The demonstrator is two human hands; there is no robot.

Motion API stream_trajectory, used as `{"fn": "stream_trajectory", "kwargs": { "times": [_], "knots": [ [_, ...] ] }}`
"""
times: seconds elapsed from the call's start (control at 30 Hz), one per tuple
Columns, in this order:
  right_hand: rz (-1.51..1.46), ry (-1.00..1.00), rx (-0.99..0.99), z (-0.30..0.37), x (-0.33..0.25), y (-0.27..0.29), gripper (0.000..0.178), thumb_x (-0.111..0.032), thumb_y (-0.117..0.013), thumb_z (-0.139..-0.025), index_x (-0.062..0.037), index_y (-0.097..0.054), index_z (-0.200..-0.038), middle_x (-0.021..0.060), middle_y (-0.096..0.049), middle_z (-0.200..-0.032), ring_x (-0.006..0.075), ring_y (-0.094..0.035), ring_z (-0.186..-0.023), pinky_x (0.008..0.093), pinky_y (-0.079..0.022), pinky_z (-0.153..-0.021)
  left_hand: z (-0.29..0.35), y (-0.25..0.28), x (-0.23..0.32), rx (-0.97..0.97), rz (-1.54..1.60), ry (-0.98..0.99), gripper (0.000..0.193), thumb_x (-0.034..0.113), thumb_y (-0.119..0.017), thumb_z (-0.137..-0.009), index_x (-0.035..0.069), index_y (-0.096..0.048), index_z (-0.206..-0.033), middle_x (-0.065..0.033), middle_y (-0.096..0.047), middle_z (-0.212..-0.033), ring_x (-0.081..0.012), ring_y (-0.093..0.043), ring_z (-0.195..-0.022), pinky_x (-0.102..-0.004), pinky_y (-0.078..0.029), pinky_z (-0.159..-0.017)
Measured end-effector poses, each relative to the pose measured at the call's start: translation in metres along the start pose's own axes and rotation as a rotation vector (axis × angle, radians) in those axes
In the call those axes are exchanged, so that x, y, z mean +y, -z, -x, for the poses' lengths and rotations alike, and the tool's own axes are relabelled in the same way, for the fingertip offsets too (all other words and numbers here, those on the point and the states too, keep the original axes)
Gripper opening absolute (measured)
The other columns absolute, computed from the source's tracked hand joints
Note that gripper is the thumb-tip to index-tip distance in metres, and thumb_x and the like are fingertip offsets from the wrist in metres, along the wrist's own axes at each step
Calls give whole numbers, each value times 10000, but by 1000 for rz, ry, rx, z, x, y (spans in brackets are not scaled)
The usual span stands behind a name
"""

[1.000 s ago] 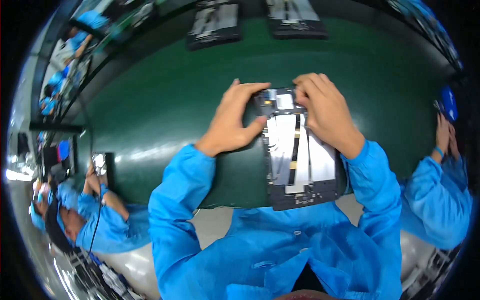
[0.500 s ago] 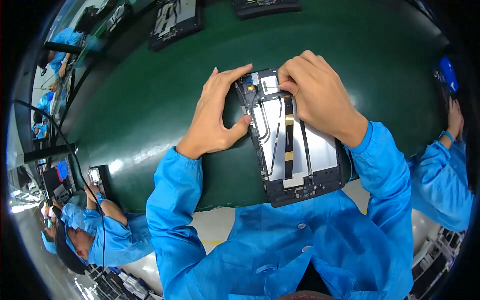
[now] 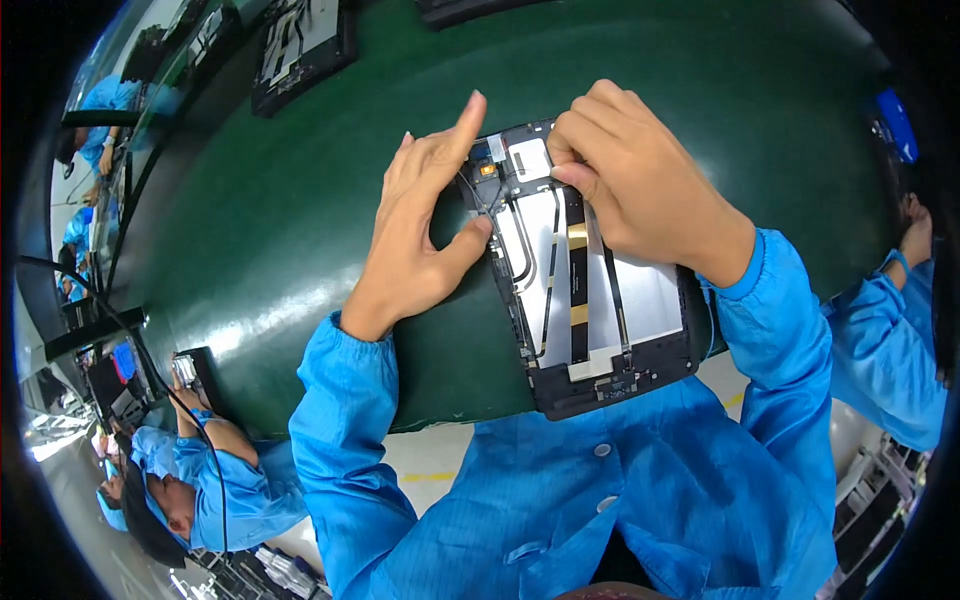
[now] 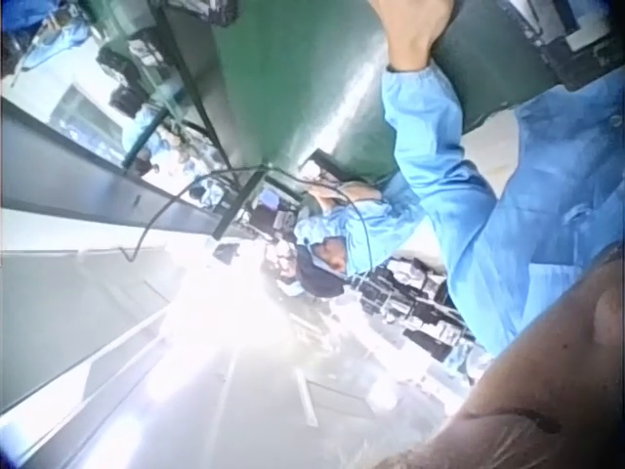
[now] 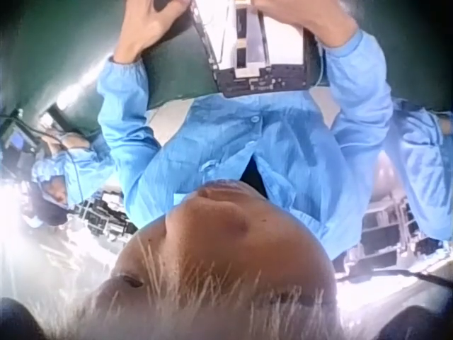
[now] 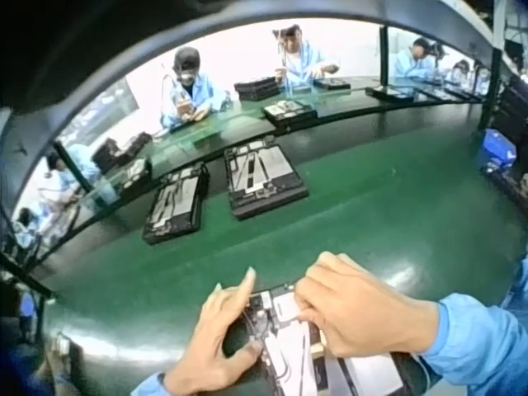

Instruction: The person assembles tablet devices by attaching and pressing ribbon cables and adhesive strips into tablet frames by hand, then sliding the units down the conveyor belt.

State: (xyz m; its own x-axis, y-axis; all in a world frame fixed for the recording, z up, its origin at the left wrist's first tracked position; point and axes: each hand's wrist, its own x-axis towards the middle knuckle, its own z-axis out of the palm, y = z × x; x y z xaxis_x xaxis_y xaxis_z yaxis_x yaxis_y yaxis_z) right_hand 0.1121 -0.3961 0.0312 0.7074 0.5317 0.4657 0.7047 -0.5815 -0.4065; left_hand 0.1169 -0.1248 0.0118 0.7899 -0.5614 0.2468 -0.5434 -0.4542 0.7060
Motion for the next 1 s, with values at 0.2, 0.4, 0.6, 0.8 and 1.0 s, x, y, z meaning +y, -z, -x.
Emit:
{"fn": "stream_trajectory", "kwargs": {
  "times": [0.2, 0.4, 0.6, 0.8, 1.0],
  "knots": [
    [14, -23, -12, 0, 4, 7, 141, -31, -731, -890, -41, -601, -943, 124, -595, -931, 324, -573, -941, 438, -460, -870, 4, 0, 0, 38, 22, 10, 1096, 74, -724, -748, 136, -306, -1759, -170, -626, -1338, -380, -572, -1335, -622, -190, -1329],
    [88, -35, 45, -5, 0, 8, 141, -38, -757, -871, -54, -623, -911, 105, -613, -900, 313, -574, -894, 419, -464, -826, 2, 0, 1, 21, 11, 6, 1124, 85, -719, -706, 116, -314, -1753, -177, -616, -1322, -399, -572, -1310, -624, -187, -1328],
    [164, -42, 74, -3, 1, 3, 135, -30, -756, -904, -52, -629, -946, 91, -621, -926, 297, -571, -911, 406, -457, -830, 1, -1, 2, 3, -3, 2, 1137, 113, -717, -684, 74, -314, -1746, -202, -602, -1340, -417, -567, -1315, -629, -191, -1324],
    [264, 2, 102, -3, 6, -3, 111, -73, -770, -932, -62, -661, -949, 56, -643, -940, 274, -587, -940, 396, -466, -863, 2, -2, 2, 11, -11, 12, 1139, 159, -710, -669, 26, -321, -1731, -214, -601, -1375, -421, -564, -1328, -639, -197, -1320],
    [325, 6, 152, -4, 5, -6, 100, -100, -769, -946, -69, -674, -946, 34, -646, -935, 252, -588, -937, 389, -464, -867, 2, -2, 0, 2, -20, 19, 1099, 180, -699, -670, -10, -359, -1698, -227, -465, -1684, -431, -526, -1455, -640, -185, -1328]
  ]
}}
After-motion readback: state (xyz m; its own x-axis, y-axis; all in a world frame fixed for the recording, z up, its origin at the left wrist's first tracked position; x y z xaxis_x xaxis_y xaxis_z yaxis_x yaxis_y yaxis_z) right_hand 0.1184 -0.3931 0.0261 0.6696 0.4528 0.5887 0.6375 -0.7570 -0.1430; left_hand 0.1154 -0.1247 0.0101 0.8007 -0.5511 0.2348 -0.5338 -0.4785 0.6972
